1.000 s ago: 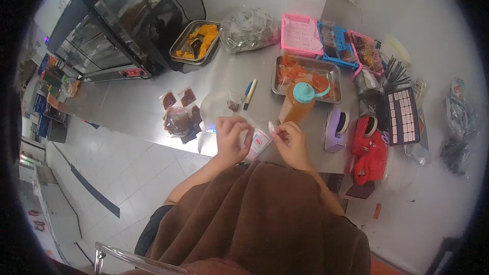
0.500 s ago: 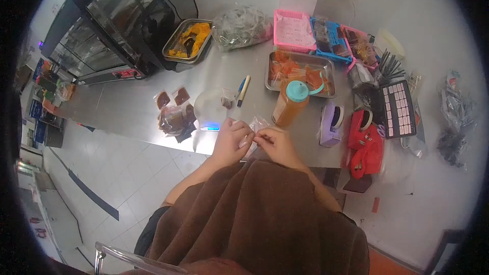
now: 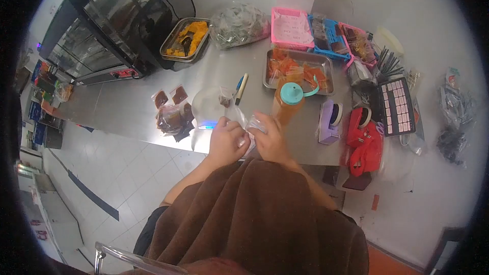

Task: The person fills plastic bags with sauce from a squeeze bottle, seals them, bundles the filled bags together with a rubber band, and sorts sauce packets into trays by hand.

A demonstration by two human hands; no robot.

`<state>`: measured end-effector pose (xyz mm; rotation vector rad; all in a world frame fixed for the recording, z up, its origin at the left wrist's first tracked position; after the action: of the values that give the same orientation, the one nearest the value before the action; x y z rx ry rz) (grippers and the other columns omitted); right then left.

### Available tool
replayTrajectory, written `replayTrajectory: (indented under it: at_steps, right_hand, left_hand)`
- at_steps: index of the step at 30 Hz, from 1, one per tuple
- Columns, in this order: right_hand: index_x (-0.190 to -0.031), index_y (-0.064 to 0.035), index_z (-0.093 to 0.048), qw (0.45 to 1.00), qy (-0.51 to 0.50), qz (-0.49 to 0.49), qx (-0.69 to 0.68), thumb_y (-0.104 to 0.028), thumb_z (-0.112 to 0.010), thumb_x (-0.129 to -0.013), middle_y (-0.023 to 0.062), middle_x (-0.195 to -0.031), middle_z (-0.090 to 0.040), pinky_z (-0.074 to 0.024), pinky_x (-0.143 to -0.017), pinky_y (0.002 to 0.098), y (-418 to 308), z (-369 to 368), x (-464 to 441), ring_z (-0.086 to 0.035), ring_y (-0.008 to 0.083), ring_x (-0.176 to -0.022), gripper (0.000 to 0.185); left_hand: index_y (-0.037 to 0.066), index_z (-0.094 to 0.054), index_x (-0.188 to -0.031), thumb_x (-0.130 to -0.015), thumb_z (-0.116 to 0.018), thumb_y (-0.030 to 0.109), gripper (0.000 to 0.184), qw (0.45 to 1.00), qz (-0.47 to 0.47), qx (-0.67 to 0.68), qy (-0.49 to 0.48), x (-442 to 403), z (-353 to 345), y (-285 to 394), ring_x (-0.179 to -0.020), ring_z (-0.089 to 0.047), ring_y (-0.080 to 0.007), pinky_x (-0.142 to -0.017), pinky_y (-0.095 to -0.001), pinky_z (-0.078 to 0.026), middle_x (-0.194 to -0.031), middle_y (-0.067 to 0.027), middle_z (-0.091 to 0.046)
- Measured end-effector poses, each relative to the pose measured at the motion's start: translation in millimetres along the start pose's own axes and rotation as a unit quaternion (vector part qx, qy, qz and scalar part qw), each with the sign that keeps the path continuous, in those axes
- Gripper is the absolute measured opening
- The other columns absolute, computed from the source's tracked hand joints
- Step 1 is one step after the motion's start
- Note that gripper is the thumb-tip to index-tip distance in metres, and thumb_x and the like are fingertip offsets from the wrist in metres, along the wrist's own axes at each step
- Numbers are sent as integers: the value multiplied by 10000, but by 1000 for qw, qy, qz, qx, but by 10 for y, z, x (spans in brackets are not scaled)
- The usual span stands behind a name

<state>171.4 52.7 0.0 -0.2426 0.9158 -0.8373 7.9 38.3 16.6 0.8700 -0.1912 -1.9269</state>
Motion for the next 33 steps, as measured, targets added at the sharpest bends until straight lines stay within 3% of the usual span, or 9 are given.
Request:
replayTrajectory:
  at_steps: [3, 6, 8, 11, 15, 18, 24, 28, 33]
  right_hand:
    - [-944, -34, -651, 999, -16, -42, -10, -16, -697, -673, 162, -1255, -479, -417, -936, 427, -50, -30, 4, -495, 352, -1110, 275]
    - [-947, -42, -657, 995, -42, -80, -43, -42, -725, -661, 166, -1278, -447, -416, -937, 419, 42, -14, 57, -477, 336, -1131, 294]
    - [-917, -38, -659, 992, -48, -92, -74, -56, -744, -654, 163, -1266, -441, -413, -933, 409, 13, 21, 60, -466, 321, -1140, 278]
    - [-1057, -20, -595, 990, -27, -58, -129, -83, -772, -637, 185, -1241, -427, -381, -954, 401, 122, -46, 158, -441, 307, -1154, 460]
    - [-1295, 11, -337, 919, 291, -261, -47, -133, -815, -617, 196, -1215, -429, -317, -1001, 423, 468, -188, 302, -399, 319, -1175, 842]
    - [-1288, 6, -356, 915, 310, -253, 54, -160, -831, -618, 178, -1222, -451, -334, -996, 420, 770, -220, 96, -423, 327, -1170, 837]
    - [-1315, 2, -344, 933, 233, -240, -134, -184, -843, -610, 168, -1211, -510, -402, -956, 389, 1207, -157, -18, -512, 290, -1128, 884]
    - [-1296, 8, -365, 971, 108, -210, -33, -195, -835, -619, 182, -1218, -502, -400, -970, 406, 1347, -161, 210, -507, 307, -1139, 849]
    - [-1291, 1, -373, 961, 144, -229, -58, -214, -846, -586, 189, -1239, -482, -399, -973, 409, 1585, -208, 232, -494, 323, -1153, 876]
  left_hand:
    - [79, -624, -887, -627, -721, 142, 285, 993, -54, 32, -104, -57, 86, 44, -838, -499, -297, -727, -391, -427, -934, -56, -598]
    - [94, -581, -1086, -610, -749, 166, 510, 993, -66, 46, -84, -97, 213, 94, -915, -501, -286, -790, -384, -419, -1103, -44, -580]
    - [95, -549, -1150, -590, -770, 185, 609, 991, -75, -6, -108, -68, 179, 61, -922, -504, -282, -809, -387, -413, -1138, -47, -575]
    - [80, -535, -1177, -584, -796, 212, 662, 993, -60, 0, -103, -45, 141, -25, -936, -505, -284, -826, -387, -410, -1147, -67, -573]
    - [54, -530, -1180, -596, -825, 209, 673, 996, -30, 86, 5, -50, 193, -170, -976, -510, -282, -863, -384, -405, -1137, -89, -576]
    - [45, -522, -1183, -608, -839, 183, 670, 989, 21, 134, 62, -33, 232, -221, -996, -522, -268, -881, -366, -405, -1138, -108, -564]
    - [39, -470, -1220, -613, -854, 196, 735, 963, 85, 225, 124, 70, 212, -274, -1011, -532, -259, -894, -356, -403, -1120, -121, -569]
    - [32, -440, -1237, -617, -854, 151, 755, 954, 103, 260, 110, 188, 143, -478, -1060, -523, -229, -941, -342, -384, -1119, -128, -561]
    - [29, -436, -1241, -643, -829, 103, 719, 910, 119, 384, 98, 139, 233, -395, -1122, -499, -204, -984, -335, -358, -1138, -108, -556]
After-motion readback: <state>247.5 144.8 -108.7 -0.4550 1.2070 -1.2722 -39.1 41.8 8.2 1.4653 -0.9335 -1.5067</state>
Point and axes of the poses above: each hand's wrist, its own x-axis away from the middle knuckle, its own z-axis out of the back of the hand, y = z × x, the point moved 1 cm from there along -x, towards the middle knuckle
